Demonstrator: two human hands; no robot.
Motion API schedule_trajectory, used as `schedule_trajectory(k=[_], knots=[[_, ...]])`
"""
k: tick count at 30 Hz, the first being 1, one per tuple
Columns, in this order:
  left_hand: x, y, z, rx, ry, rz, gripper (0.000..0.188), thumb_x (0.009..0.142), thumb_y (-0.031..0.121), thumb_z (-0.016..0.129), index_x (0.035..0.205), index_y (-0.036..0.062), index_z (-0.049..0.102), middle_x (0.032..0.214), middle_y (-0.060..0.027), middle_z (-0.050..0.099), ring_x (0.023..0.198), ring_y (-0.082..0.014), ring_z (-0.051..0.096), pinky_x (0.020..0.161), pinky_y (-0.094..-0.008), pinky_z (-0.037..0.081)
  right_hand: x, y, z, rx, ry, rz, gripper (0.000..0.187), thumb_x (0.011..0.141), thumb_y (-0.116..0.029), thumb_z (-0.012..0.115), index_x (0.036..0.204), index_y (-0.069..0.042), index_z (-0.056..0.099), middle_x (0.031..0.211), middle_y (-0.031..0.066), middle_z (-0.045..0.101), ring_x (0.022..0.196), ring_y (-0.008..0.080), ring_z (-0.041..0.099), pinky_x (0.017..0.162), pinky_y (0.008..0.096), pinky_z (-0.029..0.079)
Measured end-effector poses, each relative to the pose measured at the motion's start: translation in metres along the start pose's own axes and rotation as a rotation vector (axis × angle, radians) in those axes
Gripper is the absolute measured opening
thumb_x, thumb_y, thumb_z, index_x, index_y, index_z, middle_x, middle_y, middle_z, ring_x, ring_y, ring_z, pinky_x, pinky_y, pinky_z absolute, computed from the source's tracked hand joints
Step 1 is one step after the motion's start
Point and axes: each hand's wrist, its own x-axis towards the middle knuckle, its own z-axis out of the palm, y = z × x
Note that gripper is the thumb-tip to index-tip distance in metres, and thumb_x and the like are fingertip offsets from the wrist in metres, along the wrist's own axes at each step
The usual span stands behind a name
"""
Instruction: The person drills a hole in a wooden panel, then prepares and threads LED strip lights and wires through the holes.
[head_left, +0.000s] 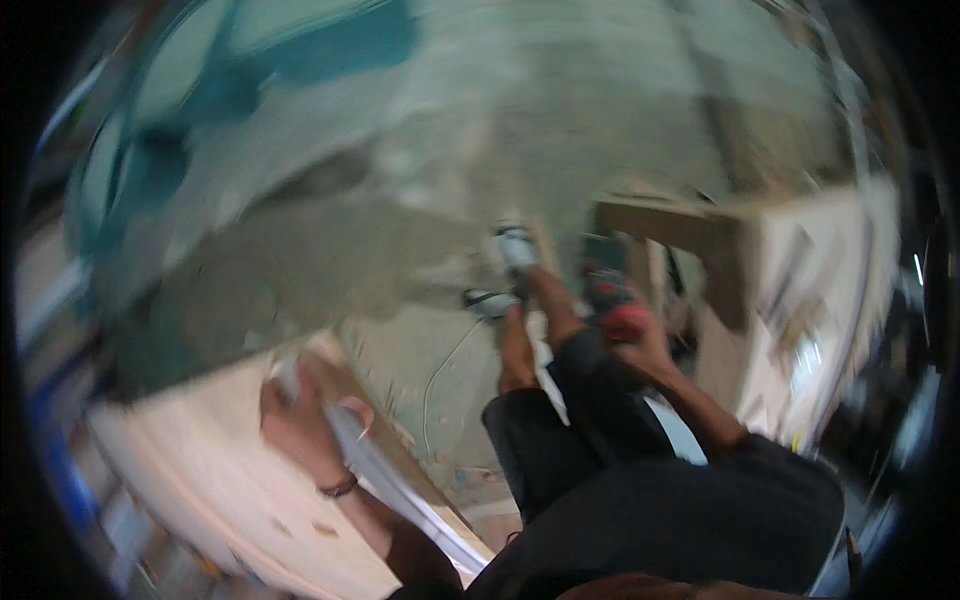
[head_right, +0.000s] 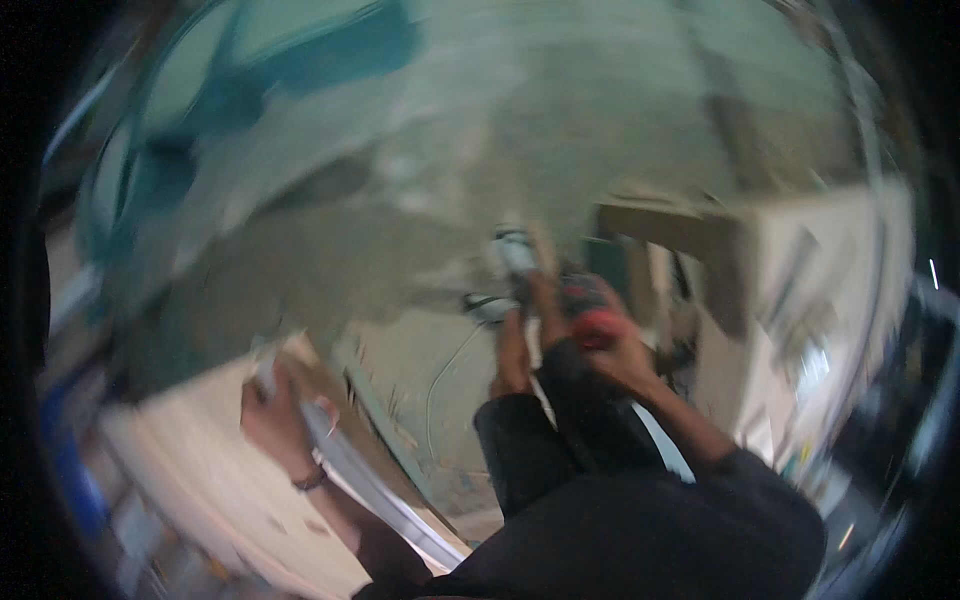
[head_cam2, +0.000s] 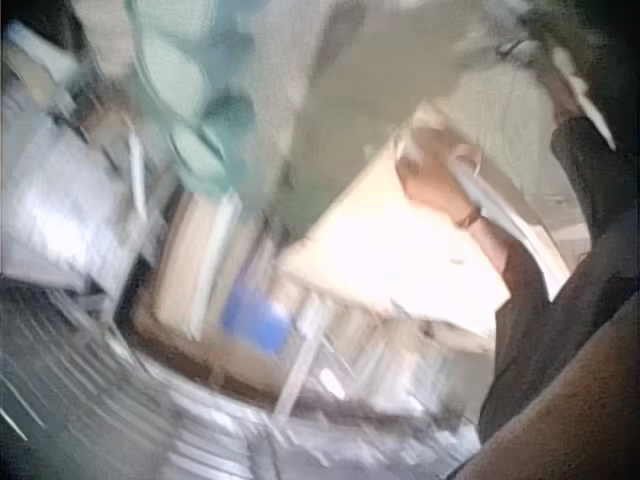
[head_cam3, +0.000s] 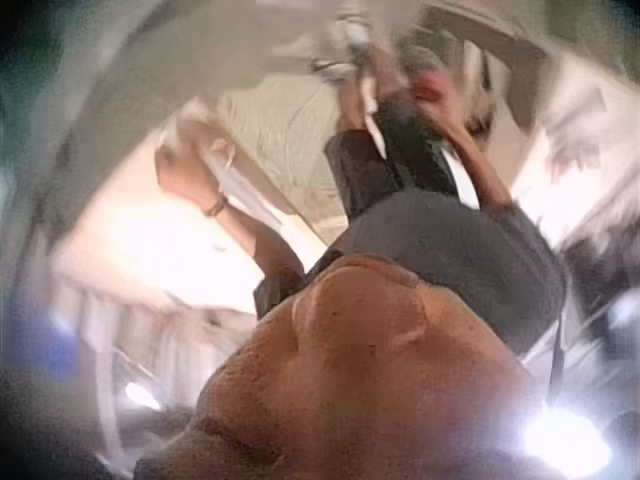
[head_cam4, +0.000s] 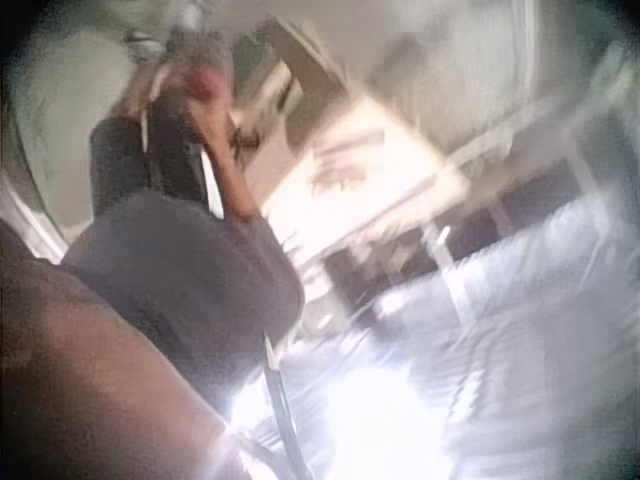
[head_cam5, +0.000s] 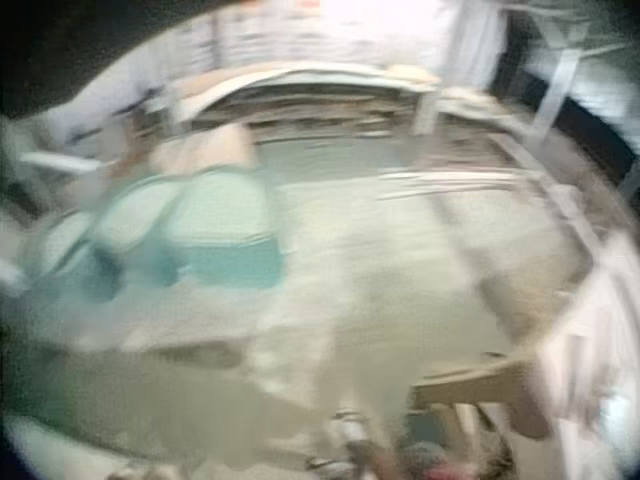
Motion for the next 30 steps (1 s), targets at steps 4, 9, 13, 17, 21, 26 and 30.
schedule_trajectory(k=[4,9,13,17,21,26,30], knots=[[0.005,-0.008,0.001,-0.193,0.016,0.074,0.037,0.086,0.029,0.076,0.094,-0.006,0.068,0.087,-0.0188,0.072,0.07,-0.0281,0.066,0.068,-0.0412,0.053,-0.054,-0.064,-0.039,0.321,0.047,-0.029,0.108,0.073,-0.009,0.079,0.161,-0.013,0.017,0.134,0.0293,0.056,0.13,0.0378,0.054,0.107,0.0409,0.042],[0.011,-0.014,0.004,-0.419,-0.219,-0.181,0.03,0.084,0.022,0.078,0.095,-0.0052,0.069,0.087,-0.0148,0.071,0.073,-0.0226,0.065,0.066,-0.0382,0.054,-0.115,-0.076,-0.092,0.108,0.395,-0.258,0.104,0.077,-0.014,0.077,0.161,-0.008,0.015,0.137,0.0288,0.051,0.127,0.0426,0.052,0.11,0.044,0.04],[0.029,-0.032,0.017,-0.629,-0.29,-0.206,0.029,0.082,0.019,0.079,0.095,-0.0051,0.069,0.084,-0.0135,0.071,0.074,-0.0223,0.066,0.065,-0.0401,0.054,-0.124,-0.052,-0.142,0.011,0.678,-0.154,0.106,0.074,-0.014,0.076,0.161,-0.012,0.015,0.116,0.03,0.057,0.111,0.0451,0.058,0.101,0.0455,0.045],[0.035,-0.025,0.013,-0.303,-0.254,-0.004,0.048,0.08,0.039,0.077,0.096,-0.0062,0.07,0.088,-0.019,0.072,0.075,-0.0341,0.069,0.067,-0.0476,0.053,-0.109,0.014,-0.223,-0.205,0.902,0.124,0.108,0.071,-0.026,0.078,0.16,-0.014,0.018,0.115,0.0344,0.06,0.108,0.049,0.062,0.096,0.0497,0.05],[0.032,-0.026,0.007,-0.002,-0.165,0.21,0.059,0.079,0.05,0.075,0.092,-0.0072,0.071,0.084,-0.0241,0.071,0.073,-0.04,0.068,0.066,-0.05,0.053,-0.071,0.094,-0.316,-0.264,0.951,0.407,0.105,0.072,-0.036,0.076,0.159,-0.015,0.021,0.111,0.032,0.067,0.107,0.0443,0.066,0.094,0.0489,0.054],[0.013,-0.007,-0.015,0.122,-0.155,0.308,0.052,0.086,0.048,0.072,0.086,-0.0033,0.073,0.079,-0.0233,0.07,0.07,-0.0421,0.068,0.063,-0.0506,0.053,-0.032,0.195,-0.383,-0.324,0.997,0.419,0.098,0.07,-0.066,0.078,0.138,-0.001,0.052,0.126,0.0256,0.065,0.114,0.0402,0.064,0.098,0.048,0.05],[0.013,-0.004,-0.018,0.251,-0.194,0.219,0.042,0.093,0.045,0.063,0.089,0.0038,0.072,0.086,-0.0176,0.072,0.078,-0.0349,0.071,0.068,-0.0457,0.057,-0.016,0.25,-0.42,-0.21,0.66,0.119,0.075,0.083,-0.055,0.072,0.136,-0.004,0.061,0.138,0.0172,0.061,0.13,0.0301,0.055,0.109,0.0408,0.041]])
